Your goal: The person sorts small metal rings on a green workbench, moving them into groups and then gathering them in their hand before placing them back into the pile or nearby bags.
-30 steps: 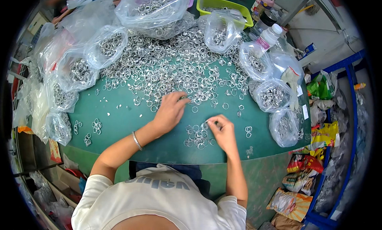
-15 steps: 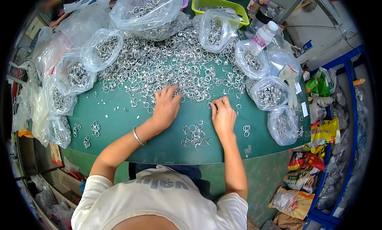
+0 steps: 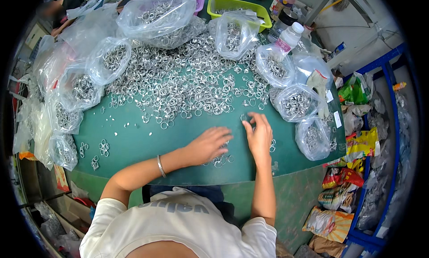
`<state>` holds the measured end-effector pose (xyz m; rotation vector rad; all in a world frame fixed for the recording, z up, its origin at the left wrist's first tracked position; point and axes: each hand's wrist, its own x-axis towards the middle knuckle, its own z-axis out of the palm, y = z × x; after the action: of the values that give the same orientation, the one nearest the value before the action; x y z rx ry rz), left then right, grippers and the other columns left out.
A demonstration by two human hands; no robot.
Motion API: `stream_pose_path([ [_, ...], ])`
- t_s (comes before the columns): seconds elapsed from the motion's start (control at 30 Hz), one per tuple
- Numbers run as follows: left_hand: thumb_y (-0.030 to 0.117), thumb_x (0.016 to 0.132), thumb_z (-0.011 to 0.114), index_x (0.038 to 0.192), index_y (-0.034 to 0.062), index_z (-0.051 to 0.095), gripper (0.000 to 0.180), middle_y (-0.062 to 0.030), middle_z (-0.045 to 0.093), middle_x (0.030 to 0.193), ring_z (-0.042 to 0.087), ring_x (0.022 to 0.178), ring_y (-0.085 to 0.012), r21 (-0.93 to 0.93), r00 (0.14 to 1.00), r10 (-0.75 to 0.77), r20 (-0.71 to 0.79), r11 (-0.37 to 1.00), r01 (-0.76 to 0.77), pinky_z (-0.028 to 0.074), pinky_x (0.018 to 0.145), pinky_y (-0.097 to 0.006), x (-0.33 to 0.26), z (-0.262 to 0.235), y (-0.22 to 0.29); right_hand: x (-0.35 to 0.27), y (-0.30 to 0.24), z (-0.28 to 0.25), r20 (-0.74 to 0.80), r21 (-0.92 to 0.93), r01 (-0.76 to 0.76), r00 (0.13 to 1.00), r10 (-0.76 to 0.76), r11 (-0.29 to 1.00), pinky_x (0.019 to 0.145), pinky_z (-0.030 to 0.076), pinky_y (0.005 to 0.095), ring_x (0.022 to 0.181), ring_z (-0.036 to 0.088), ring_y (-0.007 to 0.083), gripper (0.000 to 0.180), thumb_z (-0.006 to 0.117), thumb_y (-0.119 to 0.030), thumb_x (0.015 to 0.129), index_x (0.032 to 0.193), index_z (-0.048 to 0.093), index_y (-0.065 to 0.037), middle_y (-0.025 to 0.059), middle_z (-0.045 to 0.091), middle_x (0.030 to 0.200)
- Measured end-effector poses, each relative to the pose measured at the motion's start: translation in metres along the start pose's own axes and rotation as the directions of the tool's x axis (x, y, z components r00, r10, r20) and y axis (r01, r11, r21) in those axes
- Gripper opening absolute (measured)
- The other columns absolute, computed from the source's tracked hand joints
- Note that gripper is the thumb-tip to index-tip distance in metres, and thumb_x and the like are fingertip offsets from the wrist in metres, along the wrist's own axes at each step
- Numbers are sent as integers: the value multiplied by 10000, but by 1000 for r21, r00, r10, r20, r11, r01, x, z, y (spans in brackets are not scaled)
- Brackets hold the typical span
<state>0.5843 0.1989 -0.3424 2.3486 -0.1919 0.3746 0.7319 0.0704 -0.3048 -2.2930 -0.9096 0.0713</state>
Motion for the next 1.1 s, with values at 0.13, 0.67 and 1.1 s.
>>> stream_pose_path([
  [0.13, 171, 863, 588, 1204, 32, 526, 374, -168, 474, 1266, 428, 1217, -343, -61, 994, 62, 90, 997, -57, 349, 1017, -475, -1, 8, -4, 3, 20, 22, 28, -106, 25, 999, -22, 994, 609, 452, 442, 734, 596, 337, 149, 662, -118, 798, 912, 584, -60, 114, 579, 799],
  [0.67, 22, 761, 612, 1070, 81, 580, 316, -71, 536, 1030, 514, 1002, -241, 402, 965, 26, -261, 912, 85, 362, 858, -396, 35, -42, -67, 22, 1, 7, 217, 231, -87, 976, 36, 969, 570, 431, 313, 583, 529, 180, 203, 688, -69, 769, 964, 641, -35, 59, 590, 729],
  [1.1, -47, 747, 558, 1070, 74, 611, 349, -114, 504, 1147, 472, 1076, -282, 388, 858, -154, -489, 843, 373, 337, 901, -426, 12, -79, -62, 49, 1, 48, 59, 45, 57, 996, -60, 997, 625, 481, 427, 712, 629, 348, 127, 664, -107, 797, 881, 612, -29, 145, 651, 781],
])
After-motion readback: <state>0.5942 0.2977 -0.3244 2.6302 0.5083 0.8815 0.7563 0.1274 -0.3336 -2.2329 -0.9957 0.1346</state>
